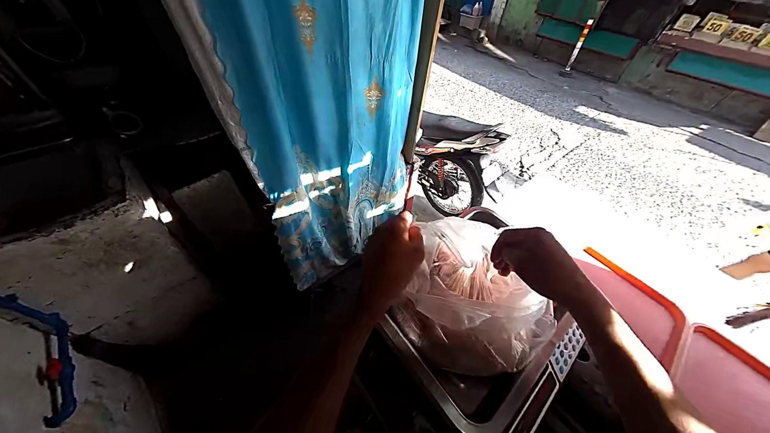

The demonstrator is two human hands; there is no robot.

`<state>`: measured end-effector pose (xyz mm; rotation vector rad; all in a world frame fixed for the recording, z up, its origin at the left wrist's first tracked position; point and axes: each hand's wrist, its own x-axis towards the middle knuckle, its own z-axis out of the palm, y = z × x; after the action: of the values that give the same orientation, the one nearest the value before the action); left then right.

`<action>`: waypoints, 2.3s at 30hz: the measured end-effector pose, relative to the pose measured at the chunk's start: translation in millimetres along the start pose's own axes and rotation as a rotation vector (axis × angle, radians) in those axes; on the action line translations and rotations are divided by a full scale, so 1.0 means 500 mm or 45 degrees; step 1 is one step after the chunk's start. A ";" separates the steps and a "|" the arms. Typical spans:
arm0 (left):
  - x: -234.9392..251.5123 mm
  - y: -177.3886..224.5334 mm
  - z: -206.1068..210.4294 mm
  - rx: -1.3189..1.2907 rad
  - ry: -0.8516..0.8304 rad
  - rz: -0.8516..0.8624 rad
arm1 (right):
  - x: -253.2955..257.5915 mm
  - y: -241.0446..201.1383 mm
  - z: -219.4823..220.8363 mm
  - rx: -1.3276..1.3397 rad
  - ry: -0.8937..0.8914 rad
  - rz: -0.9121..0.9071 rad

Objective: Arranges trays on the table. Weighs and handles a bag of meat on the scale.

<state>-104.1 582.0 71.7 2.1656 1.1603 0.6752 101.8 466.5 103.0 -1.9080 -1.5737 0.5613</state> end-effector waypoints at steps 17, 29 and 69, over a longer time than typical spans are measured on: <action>-0.082 -0.116 0.031 -0.364 0.136 0.066 | 0.107 -0.145 -0.092 -0.910 -0.363 0.111; -0.059 -0.135 0.018 -0.410 0.080 -0.030 | 0.038 0.021 0.035 -0.647 -0.104 0.140; -0.282 0.173 0.188 -1.705 -1.110 0.375 | -0.528 -0.257 -0.255 -0.439 0.687 -0.049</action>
<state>-62.5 398.3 43.9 1.1483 -0.1552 0.3335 37.2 201.4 270.5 -2.0390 -1.3980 -0.2520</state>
